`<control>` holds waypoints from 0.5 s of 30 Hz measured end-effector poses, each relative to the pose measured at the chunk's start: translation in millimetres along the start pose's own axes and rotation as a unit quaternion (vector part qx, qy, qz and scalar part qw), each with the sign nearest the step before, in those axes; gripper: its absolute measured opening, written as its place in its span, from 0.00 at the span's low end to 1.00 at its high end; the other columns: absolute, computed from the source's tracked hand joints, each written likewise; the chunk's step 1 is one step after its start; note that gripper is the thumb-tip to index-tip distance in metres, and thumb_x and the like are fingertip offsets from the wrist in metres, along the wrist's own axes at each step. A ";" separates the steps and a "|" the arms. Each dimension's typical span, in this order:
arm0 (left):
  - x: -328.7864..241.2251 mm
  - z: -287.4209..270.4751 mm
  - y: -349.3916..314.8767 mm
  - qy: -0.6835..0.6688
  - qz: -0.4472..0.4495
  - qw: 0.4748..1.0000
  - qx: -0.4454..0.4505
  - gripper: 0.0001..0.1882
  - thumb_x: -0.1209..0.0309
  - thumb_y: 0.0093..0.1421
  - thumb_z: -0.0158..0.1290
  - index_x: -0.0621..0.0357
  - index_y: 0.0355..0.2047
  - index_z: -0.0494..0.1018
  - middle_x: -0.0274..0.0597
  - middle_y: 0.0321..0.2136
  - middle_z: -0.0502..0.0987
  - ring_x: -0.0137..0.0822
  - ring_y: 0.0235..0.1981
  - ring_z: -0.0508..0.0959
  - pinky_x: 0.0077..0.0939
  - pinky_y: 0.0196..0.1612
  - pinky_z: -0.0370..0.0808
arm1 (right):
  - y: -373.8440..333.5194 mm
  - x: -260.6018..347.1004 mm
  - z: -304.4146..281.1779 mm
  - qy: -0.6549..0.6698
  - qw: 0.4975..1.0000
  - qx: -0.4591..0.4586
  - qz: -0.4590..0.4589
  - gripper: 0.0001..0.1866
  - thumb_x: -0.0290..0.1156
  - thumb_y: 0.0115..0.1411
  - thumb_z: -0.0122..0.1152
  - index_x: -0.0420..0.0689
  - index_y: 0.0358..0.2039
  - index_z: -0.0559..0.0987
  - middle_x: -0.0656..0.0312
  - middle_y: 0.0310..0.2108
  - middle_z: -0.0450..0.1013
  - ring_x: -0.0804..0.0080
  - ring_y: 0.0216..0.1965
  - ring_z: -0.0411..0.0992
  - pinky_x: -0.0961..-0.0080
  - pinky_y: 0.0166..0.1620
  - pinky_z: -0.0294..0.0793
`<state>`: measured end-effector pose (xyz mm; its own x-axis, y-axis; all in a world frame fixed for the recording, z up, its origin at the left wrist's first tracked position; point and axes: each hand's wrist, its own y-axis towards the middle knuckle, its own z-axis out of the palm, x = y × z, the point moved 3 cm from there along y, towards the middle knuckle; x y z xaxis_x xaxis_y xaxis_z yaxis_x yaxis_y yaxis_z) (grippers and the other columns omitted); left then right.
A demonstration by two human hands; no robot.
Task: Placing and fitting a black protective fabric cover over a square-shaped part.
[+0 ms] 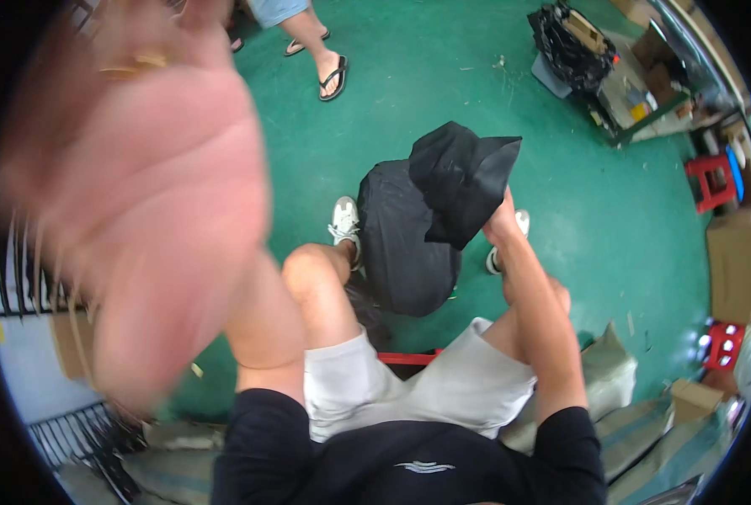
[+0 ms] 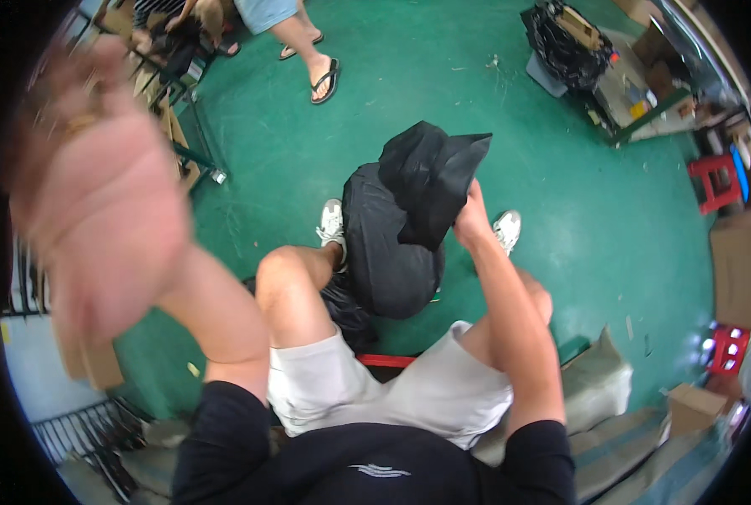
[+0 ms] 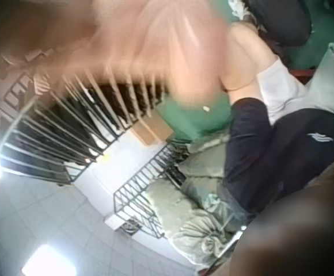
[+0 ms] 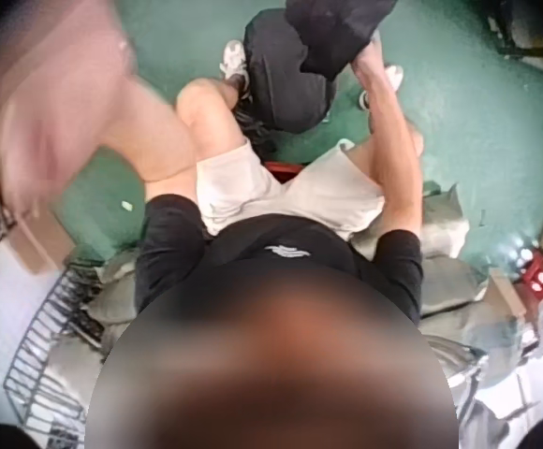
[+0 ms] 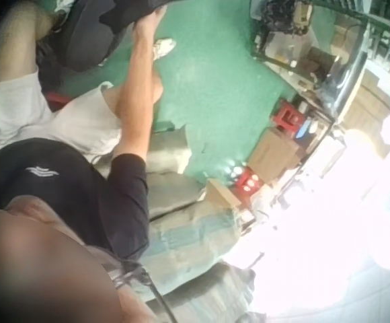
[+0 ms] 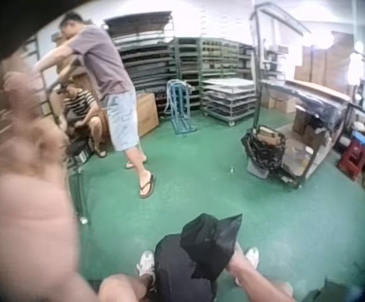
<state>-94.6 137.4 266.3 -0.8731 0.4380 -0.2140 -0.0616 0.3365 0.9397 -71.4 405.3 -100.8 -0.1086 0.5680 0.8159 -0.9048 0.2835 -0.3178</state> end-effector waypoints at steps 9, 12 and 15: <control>150.5 137.4 -222.7 0.076 -0.520 0.848 0.072 0.30 0.59 0.53 0.63 0.64 0.50 0.68 0.50 0.45 0.76 0.44 0.46 0.78 0.36 0.49 0.72 | 8.5 23.5 45.3 -0.551 0.777 -0.037 -0.303 0.20 0.32 0.49 0.69 0.35 0.40 0.74 0.54 0.31 0.73 0.59 0.37 0.73 0.68 0.42 0.71; 183.2 127.9 -228.8 0.003 -0.626 0.780 -0.020 0.19 0.68 0.55 0.61 0.65 0.44 0.72 0.48 0.34 0.79 0.37 0.37 0.80 0.30 0.43 0.74 | 9.8 40.2 46.4 -0.447 0.824 -0.038 -0.346 0.20 0.34 0.48 0.70 0.36 0.37 0.75 0.53 0.32 0.73 0.57 0.38 0.72 0.64 0.41 0.71; 220.3 90.4 -240.9 -0.071 -0.567 0.803 -0.173 0.09 0.76 0.59 0.56 0.66 0.39 0.75 0.37 0.28 0.79 0.25 0.30 0.76 0.21 0.34 0.72 | 15.2 49.9 40.7 -0.474 0.788 -0.080 -0.384 0.14 0.29 0.47 0.69 0.40 0.34 0.77 0.56 0.34 0.74 0.57 0.40 0.72 0.65 0.44 0.68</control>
<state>-228.4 228.2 -31.4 -0.0993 0.1127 -0.9887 -0.9289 0.3457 0.1327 -107.3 406.5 -45.2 0.1185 -0.6298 0.7677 -0.7978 0.3999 0.4512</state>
